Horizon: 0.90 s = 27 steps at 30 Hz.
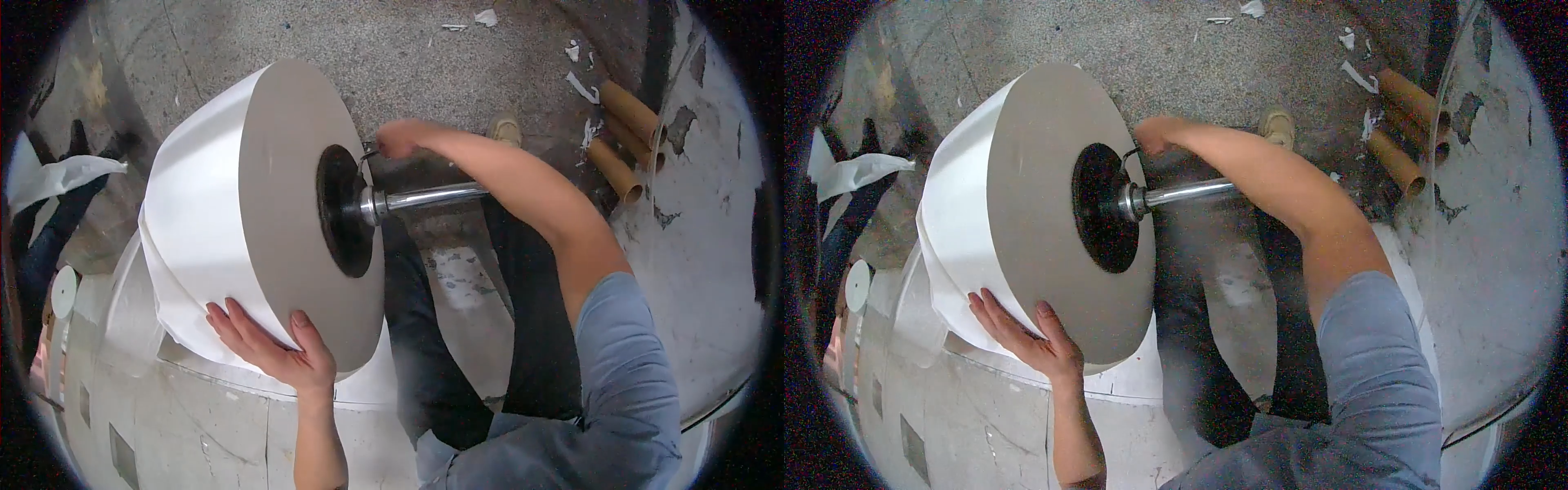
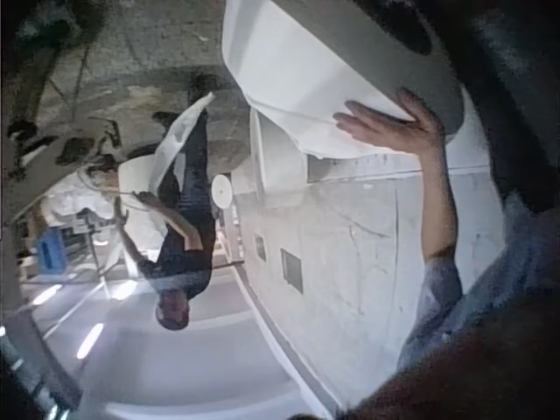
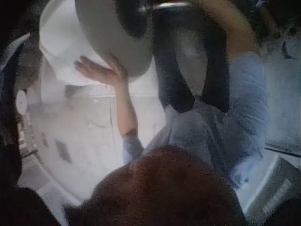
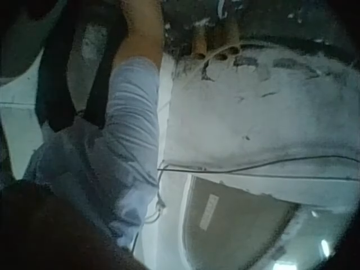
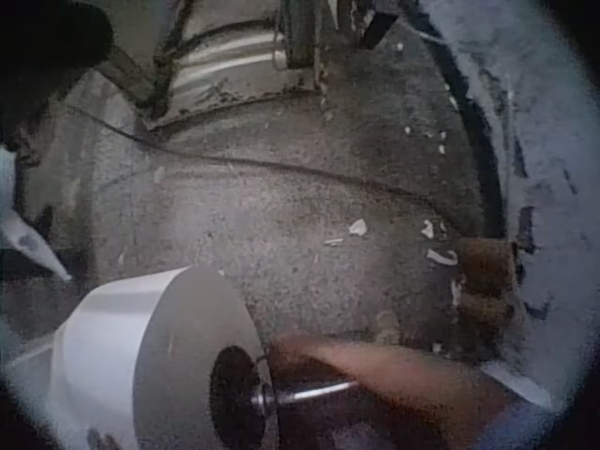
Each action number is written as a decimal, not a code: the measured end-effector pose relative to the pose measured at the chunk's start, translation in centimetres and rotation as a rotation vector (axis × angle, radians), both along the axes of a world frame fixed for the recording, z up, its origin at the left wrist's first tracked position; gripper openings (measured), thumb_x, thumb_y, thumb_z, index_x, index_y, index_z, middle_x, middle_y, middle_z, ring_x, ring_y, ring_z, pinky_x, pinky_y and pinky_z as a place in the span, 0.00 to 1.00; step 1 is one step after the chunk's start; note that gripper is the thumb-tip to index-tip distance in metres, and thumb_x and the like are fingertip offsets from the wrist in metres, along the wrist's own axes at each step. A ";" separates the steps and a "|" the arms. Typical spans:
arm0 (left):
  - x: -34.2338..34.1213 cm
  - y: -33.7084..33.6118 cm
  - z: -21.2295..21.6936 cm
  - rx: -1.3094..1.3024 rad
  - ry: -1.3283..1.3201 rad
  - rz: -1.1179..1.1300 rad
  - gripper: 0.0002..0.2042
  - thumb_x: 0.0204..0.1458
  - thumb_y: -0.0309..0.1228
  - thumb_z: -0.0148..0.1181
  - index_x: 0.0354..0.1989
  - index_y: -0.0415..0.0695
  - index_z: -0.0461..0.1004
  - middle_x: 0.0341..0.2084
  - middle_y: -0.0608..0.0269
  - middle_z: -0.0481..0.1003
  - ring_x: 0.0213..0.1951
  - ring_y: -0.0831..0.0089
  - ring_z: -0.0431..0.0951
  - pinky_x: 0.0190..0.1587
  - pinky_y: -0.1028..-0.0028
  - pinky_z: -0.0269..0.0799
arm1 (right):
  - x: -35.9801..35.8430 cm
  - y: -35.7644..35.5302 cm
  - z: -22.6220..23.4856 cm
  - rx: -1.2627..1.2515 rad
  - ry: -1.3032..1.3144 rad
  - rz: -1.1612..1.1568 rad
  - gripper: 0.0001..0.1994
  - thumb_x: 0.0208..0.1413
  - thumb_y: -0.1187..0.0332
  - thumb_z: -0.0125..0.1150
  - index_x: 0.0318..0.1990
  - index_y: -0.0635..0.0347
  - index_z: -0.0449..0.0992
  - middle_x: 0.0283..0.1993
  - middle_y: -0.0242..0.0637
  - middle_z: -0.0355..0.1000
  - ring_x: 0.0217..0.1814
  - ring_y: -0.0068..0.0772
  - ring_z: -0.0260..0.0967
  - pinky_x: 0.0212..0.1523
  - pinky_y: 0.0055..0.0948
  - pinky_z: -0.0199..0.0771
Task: Moving paper rolls onto spindles and writing identification labels on them using a marker.
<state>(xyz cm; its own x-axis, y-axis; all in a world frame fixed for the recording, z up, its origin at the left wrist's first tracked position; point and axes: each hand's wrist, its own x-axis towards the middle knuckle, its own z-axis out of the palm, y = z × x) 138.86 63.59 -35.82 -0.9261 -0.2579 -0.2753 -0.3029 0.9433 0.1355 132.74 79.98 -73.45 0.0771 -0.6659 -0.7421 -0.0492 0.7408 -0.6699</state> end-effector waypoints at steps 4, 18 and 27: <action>-0.1 -0.1 0.0 -0.006 -0.008 -0.008 0.32 0.54 0.37 0.51 0.66 0.37 0.51 0.67 0.41 0.45 0.68 0.43 0.44 0.66 0.47 0.40 | 0.3 -0.3 2.7 0.043 0.168 -0.106 0.14 0.45 0.64 0.59 0.38 0.61 0.79 0.37 0.48 0.76 0.41 0.48 0.76 0.40 0.45 0.74; -0.3 0.1 -0.3 0.068 0.027 0.013 0.30 0.56 0.34 0.51 0.65 0.30 0.52 0.67 0.41 0.46 0.69 0.49 0.42 0.67 0.53 0.38 | 1.2 0.2 3.6 0.096 0.179 -0.259 0.21 0.60 0.50 0.45 0.42 0.57 0.78 0.45 0.47 0.75 0.50 0.53 0.71 0.50 0.47 0.71; 0.3 -0.3 -0.6 0.069 0.004 0.039 0.31 0.56 0.35 0.51 0.65 0.30 0.51 0.67 0.41 0.46 0.69 0.48 0.42 0.67 0.53 0.37 | 7.2 1.0 1.2 0.182 -0.193 -0.626 0.22 0.59 0.50 0.48 0.44 0.60 0.76 0.39 0.49 0.75 0.41 0.50 0.74 0.45 0.43 0.71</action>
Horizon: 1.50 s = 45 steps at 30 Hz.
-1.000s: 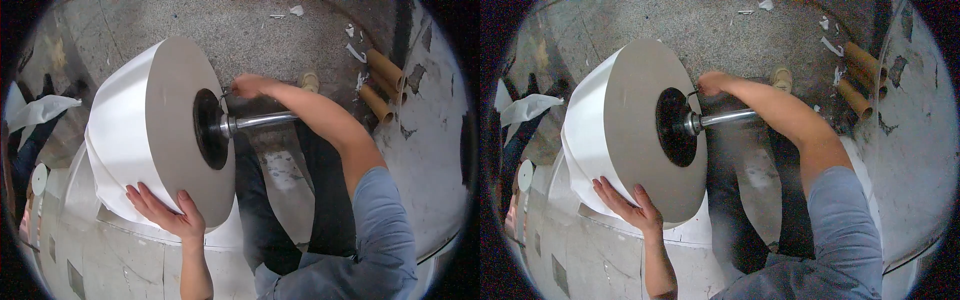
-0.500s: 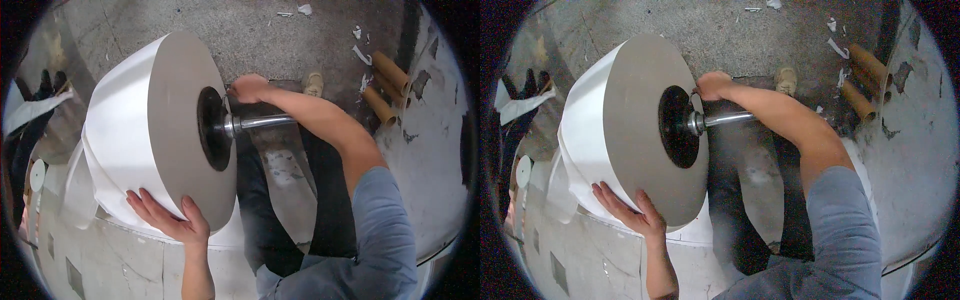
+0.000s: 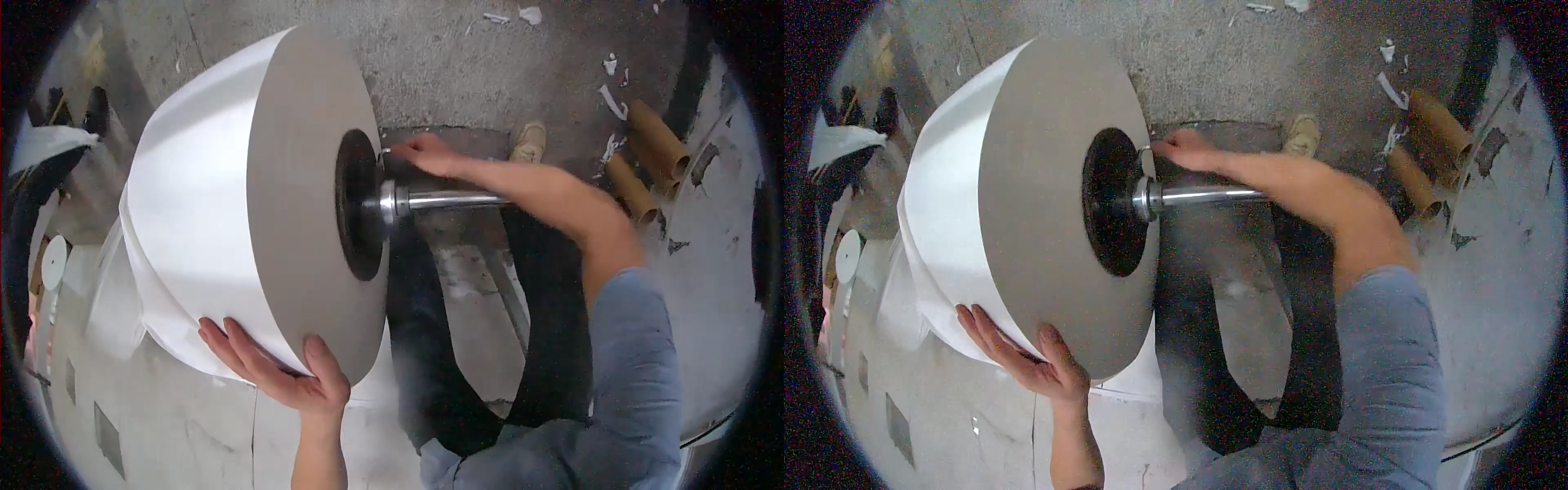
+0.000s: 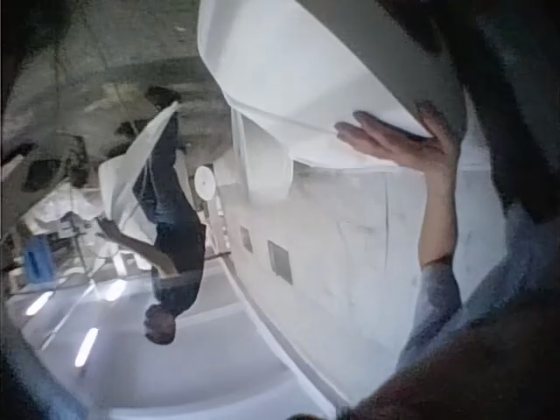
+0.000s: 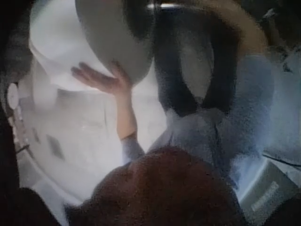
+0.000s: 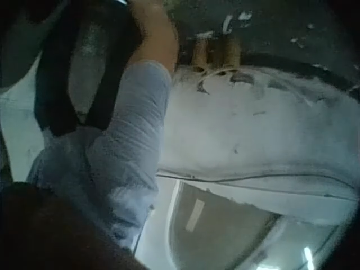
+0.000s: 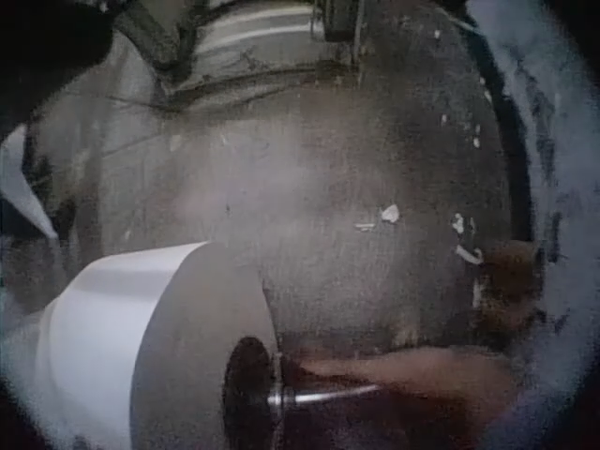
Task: Moving paper rolls onto spindles and writing identification labels on them using a marker.
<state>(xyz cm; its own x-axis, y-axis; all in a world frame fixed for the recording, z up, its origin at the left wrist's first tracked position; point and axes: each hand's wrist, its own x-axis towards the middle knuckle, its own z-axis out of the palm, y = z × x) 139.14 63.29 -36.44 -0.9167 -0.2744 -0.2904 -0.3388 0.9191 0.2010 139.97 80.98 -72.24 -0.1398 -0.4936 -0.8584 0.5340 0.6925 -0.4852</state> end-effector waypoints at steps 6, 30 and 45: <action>-0.2 0.0 -0.1 -0.009 -0.001 0.010 0.32 0.56 0.36 0.51 0.65 0.30 0.51 0.67 0.41 0.45 0.69 0.48 0.42 0.67 0.53 0.37 | -1.6 2.1 -1.3 -0.252 0.090 -0.051 0.17 0.55 0.55 0.56 0.35 0.61 0.78 0.31 0.45 0.75 0.33 0.37 0.71 0.36 0.39 0.69; 0.0 0.2 0.4 -0.036 -0.031 0.007 0.32 0.57 0.37 0.50 0.66 0.31 0.49 0.67 0.39 0.43 0.69 0.47 0.41 0.68 0.52 0.37 | -0.4 -4.9 -3.0 -0.309 -0.194 0.076 0.17 0.41 0.79 0.53 0.43 0.68 0.76 0.24 0.43 0.74 0.23 0.32 0.74 0.25 0.31 0.74; 0.6 -0.1 0.4 -0.088 0.024 0.004 0.34 0.50 0.39 0.53 0.64 0.36 0.54 0.65 0.39 0.49 0.67 0.40 0.46 0.64 0.43 0.39 | -0.2 -4.6 -2.1 -0.251 0.309 0.072 0.22 0.42 0.73 0.57 0.50 0.60 0.74 0.41 0.51 0.75 0.47 0.50 0.73 0.48 0.39 0.72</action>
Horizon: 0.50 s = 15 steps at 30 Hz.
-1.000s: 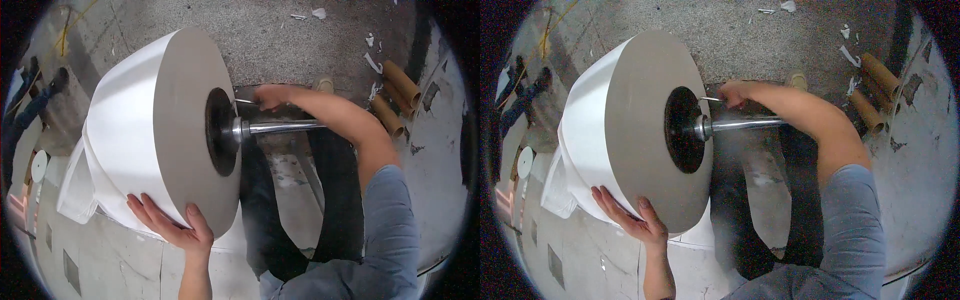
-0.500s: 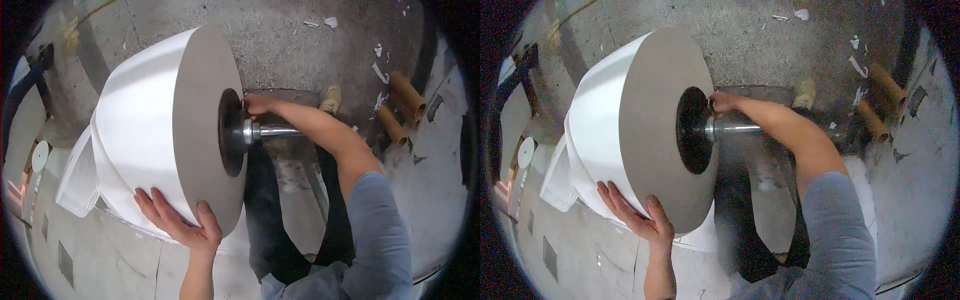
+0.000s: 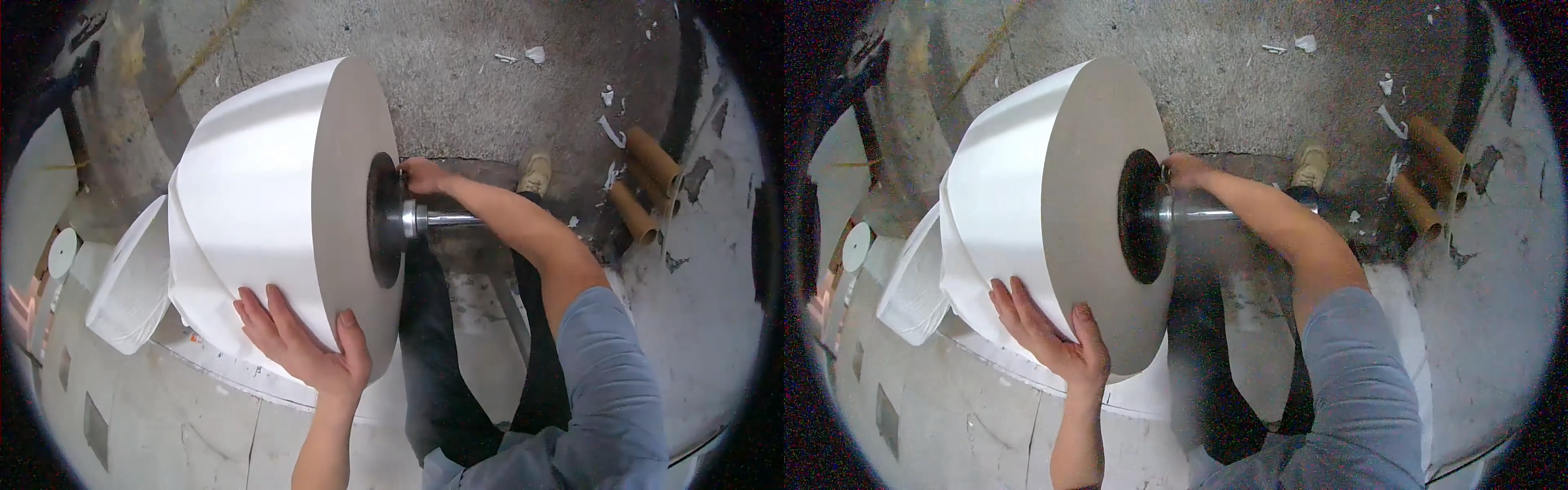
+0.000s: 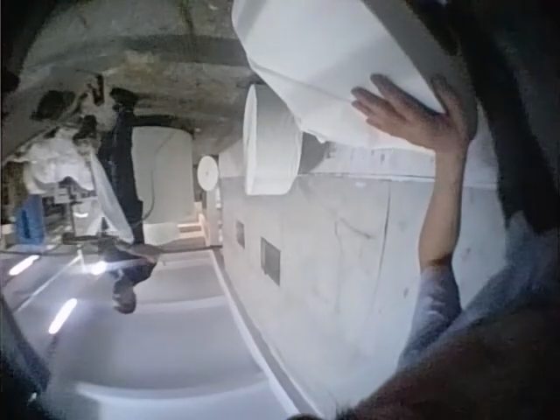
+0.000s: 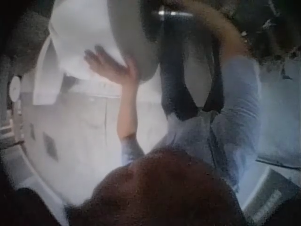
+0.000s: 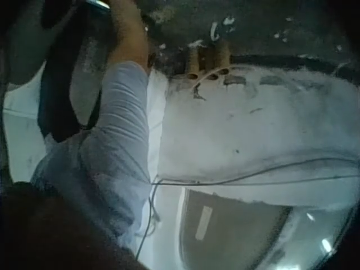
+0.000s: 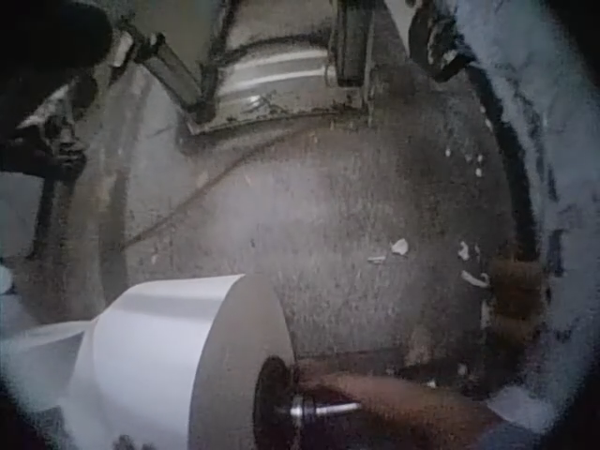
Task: Moving paper rolls onto spindles and writing identification labels on them using a marker.
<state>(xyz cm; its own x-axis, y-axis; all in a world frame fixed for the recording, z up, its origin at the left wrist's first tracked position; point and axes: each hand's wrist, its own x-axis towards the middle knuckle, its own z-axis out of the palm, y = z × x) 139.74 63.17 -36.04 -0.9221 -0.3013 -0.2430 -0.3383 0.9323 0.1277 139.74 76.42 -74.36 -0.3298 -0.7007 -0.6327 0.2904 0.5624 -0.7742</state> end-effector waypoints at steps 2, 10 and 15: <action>0.0 0.0 0.0 -0.013 -0.009 -0.011 0.34 0.49 0.39 0.53 0.64 0.36 0.55 0.65 0.39 0.49 0.66 0.40 0.46 0.64 0.43 0.39 | -0.1 0.1 0.1 -0.004 0.037 -0.006 0.21 0.42 0.72 0.57 0.49 0.60 0.74 0.42 0.51 0.75 0.48 0.50 0.73 0.48 0.40 0.71; -0.1 0.0 0.4 -0.021 -0.020 -0.023 0.32 0.54 0.40 0.53 0.65 0.35 0.55 0.66 0.41 0.49 0.68 0.43 0.46 0.66 0.48 0.38 | -0.5 0.0 0.8 -0.053 -0.025 -0.147 0.18 0.48 0.70 0.56 0.49 0.58 0.74 0.44 0.46 0.74 0.48 0.45 0.72 0.47 0.40 0.73; -0.7 0.4 0.8 -0.033 -0.025 -0.021 0.32 0.53 0.37 0.54 0.64 0.35 0.55 0.66 0.41 0.50 0.67 0.44 0.46 0.66 0.49 0.39 | -1.4 0.2 2.7 -0.010 -0.930 -0.721 0.20 0.58 0.50 0.45 0.49 0.52 0.72 0.47 0.32 0.68 0.44 0.31 0.68 0.38 0.39 0.75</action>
<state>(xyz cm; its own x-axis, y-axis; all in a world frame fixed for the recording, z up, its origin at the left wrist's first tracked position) 139.08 63.59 -35.21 -0.9218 -0.2906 -0.2564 -0.3217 0.9428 0.0880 138.35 76.63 -71.70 -0.0662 -0.5472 -0.8344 0.9944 0.0324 -0.1001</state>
